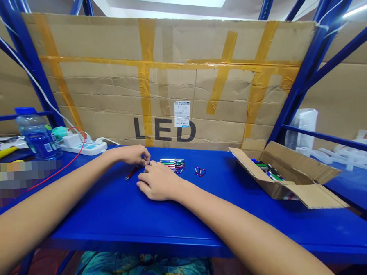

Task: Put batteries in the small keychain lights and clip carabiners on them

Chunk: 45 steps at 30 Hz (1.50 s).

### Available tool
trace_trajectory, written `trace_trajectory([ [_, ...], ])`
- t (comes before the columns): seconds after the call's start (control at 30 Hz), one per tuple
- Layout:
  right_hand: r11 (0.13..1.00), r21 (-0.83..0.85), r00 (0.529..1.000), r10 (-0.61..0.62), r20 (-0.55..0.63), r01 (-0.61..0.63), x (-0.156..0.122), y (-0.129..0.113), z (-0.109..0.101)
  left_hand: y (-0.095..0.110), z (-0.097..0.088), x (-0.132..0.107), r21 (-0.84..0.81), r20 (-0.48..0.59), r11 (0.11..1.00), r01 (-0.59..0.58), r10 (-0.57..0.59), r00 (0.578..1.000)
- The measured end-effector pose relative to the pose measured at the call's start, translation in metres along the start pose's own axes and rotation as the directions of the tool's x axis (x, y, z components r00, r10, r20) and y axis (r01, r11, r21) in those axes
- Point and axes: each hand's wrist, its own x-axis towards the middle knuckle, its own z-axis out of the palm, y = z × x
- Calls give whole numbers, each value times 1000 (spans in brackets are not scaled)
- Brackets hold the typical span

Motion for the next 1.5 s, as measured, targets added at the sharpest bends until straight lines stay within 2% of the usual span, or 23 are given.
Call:
trace_trajectory([
  [0.1,999,-43,998,17,56,-14,-3,-4,-8,0,-2,-1,1,21,999,-35,35,999],
  [0.2,994,-94,983,68,170,-52,-12,-9,-21,3,-4,-3,-24,82,996,-83,84,993],
  [0.37,979,-84,935,201,291,-184,-35,-7,-45,21,-7,-10,-142,212,986,-84,114,971],
  [0.5,957,20,879,257,402,-289,-45,10,-62,44,-8,-15,-214,258,969,-123,177,950],
  [0.6,883,210,812,261,521,-419,-50,29,-73,59,-7,-17,-257,254,956,-140,207,945],
  [0.7,829,295,825,303,477,-475,-56,51,-79,65,-5,-17,-276,186,944,-182,239,953],
  [0.77,794,330,830,354,431,-510,-60,64,-77,63,-3,-14,-257,75,939,-229,256,964],
  [0.87,745,351,807,417,419,-567,-64,76,-68,57,3,-7,-89,-132,947,-309,296,946],
  [0.93,757,338,814,427,392,-560,-64,79,-62,54,8,-3,48,-193,933,-355,358,914],
  [1.03,794,315,842,413,348,-520,-62,79,-55,56,15,1,135,-180,899,-417,436,882],
  [1.1,810,302,851,400,341,-502,-61,78,-53,62,17,0,173,-159,886,-431,457,875],
  [1.33,832,264,851,388,353,-489,-61,77,-52,77,20,-7,292,-125,908,-301,349,929],
  [1.5,830,269,853,388,350,-488,-61,76,-52,78,21,-6,271,-113,917,-292,331,937],
])
